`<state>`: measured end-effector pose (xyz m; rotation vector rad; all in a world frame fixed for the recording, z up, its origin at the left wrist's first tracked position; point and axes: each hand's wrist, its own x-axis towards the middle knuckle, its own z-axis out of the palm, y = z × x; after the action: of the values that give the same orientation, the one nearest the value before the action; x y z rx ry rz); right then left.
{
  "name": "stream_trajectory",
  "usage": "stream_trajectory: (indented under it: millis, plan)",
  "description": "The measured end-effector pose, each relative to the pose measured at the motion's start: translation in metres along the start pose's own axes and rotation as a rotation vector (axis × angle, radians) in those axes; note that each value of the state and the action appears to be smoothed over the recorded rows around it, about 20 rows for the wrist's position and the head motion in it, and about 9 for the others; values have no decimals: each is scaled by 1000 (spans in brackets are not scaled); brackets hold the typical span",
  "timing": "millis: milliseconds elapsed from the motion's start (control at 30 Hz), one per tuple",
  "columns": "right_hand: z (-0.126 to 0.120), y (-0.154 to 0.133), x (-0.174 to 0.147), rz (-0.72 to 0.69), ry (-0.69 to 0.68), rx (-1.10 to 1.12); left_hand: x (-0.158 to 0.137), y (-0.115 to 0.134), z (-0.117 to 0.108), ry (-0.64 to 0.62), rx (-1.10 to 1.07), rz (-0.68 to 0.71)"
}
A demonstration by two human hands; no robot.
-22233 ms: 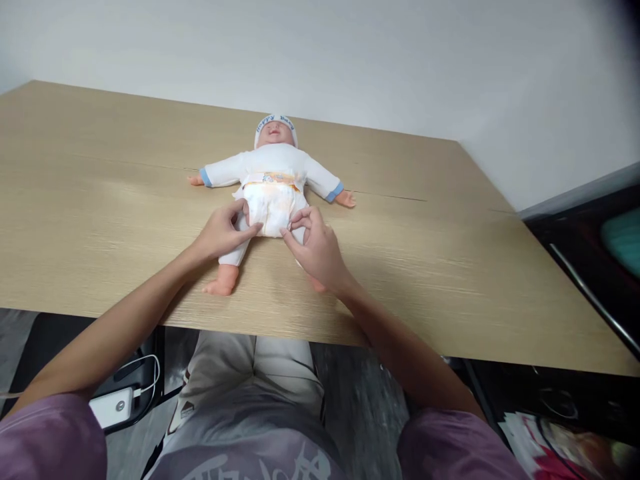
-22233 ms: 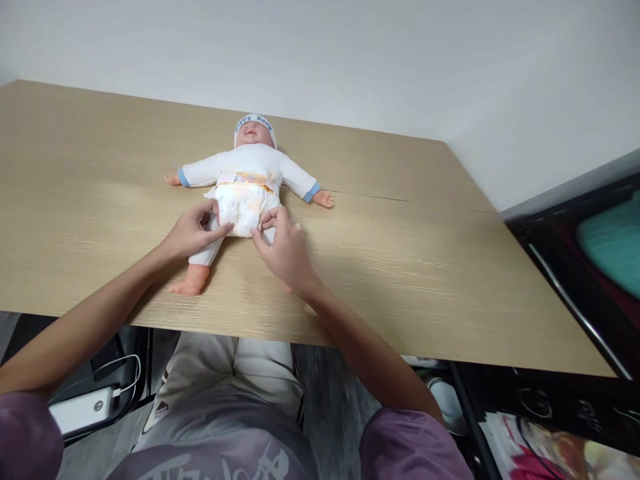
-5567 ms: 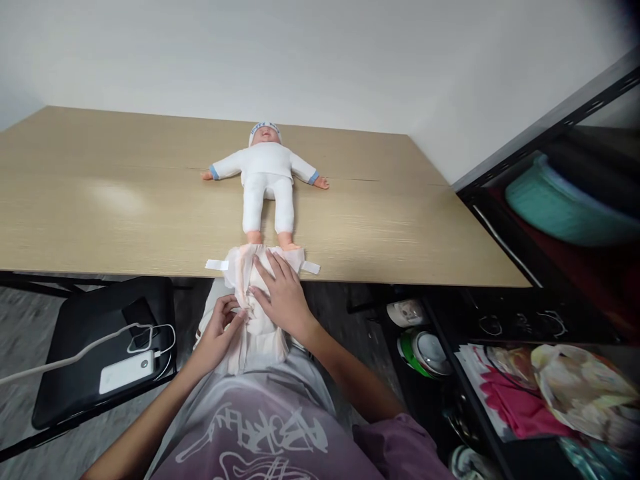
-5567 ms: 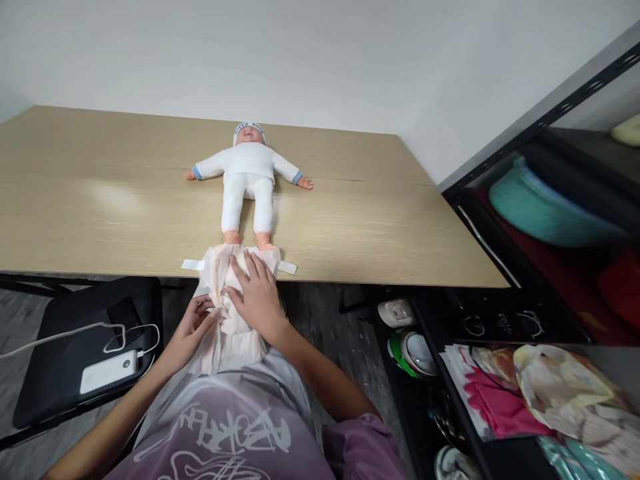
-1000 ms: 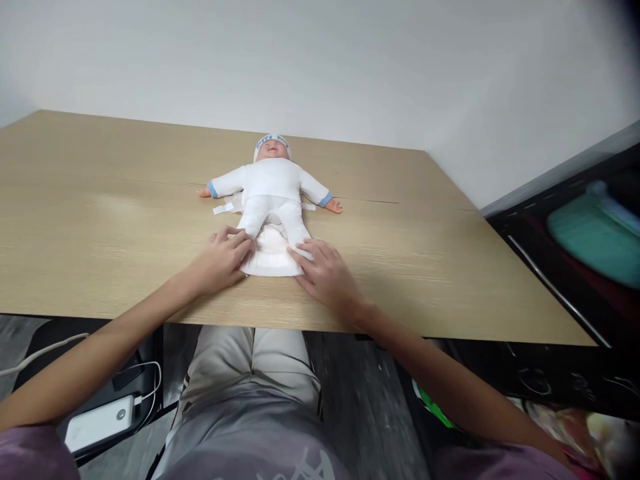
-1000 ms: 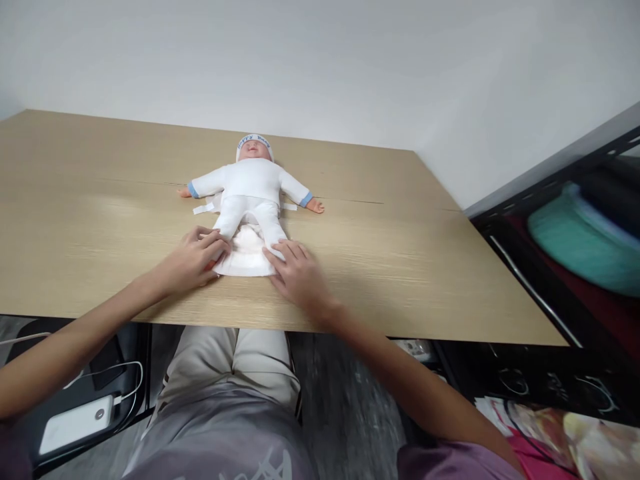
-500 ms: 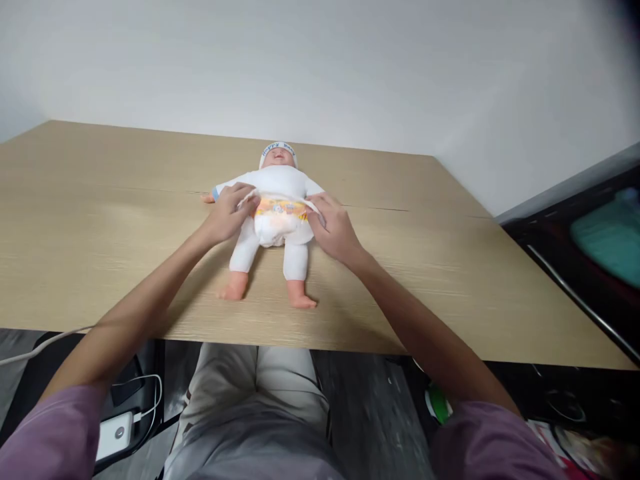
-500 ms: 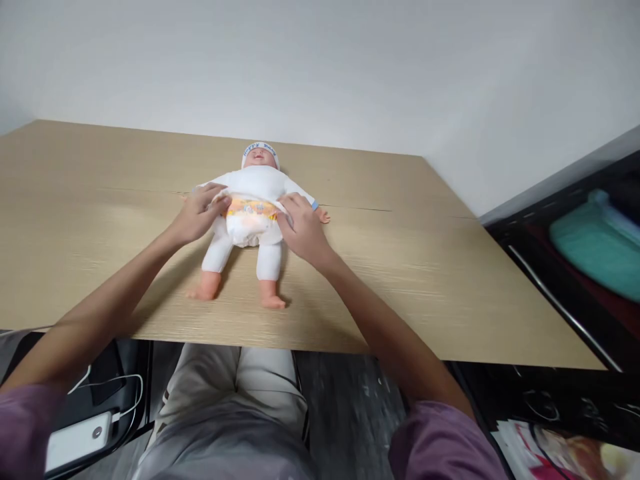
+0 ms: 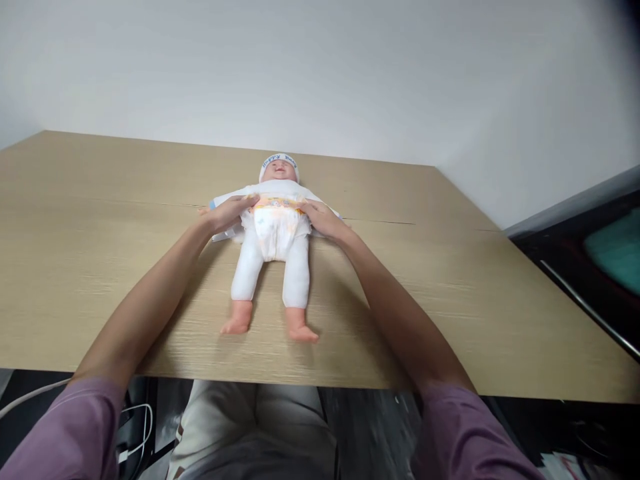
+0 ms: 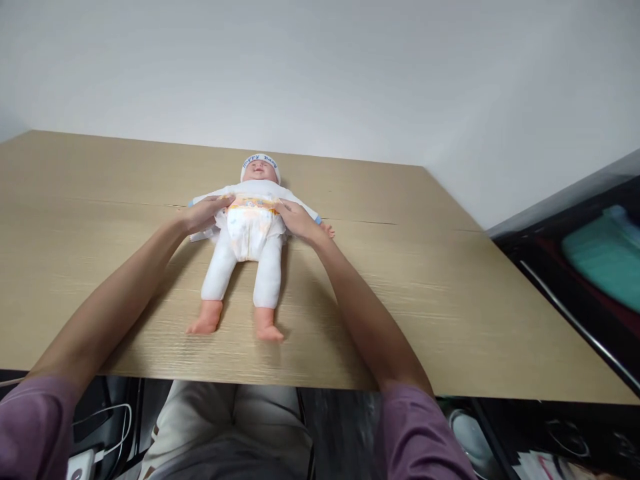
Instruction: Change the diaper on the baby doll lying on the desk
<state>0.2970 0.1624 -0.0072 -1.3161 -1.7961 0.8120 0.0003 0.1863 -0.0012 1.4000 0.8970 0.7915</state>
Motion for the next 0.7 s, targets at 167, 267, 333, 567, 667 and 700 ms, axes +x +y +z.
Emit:
stream_trajectory:
  millis: [167, 267, 333, 567, 667, 700]
  plan:
    - [-18, -1, -8, -1, -160, 85, -5, 6, -6, -57, 27, -54]
    - [-28, -3, -10, -49, -110, -104, -4, 7, -9, -36, 58, -60]
    - [-29, -3, -12, -96, -34, -241, -3, 7, -9, -38, 49, -59]
    - [-17, 0, -20, -112, 7, -264, -9, 6, -5, -73, 25, -91]
    - [-14, 6, -36, -91, 119, -260, -11, 13, -8, -29, 134, -100]
    - [-14, 11, -44, -89, 157, -267, -12, 17, -10, -8, 199, -109]
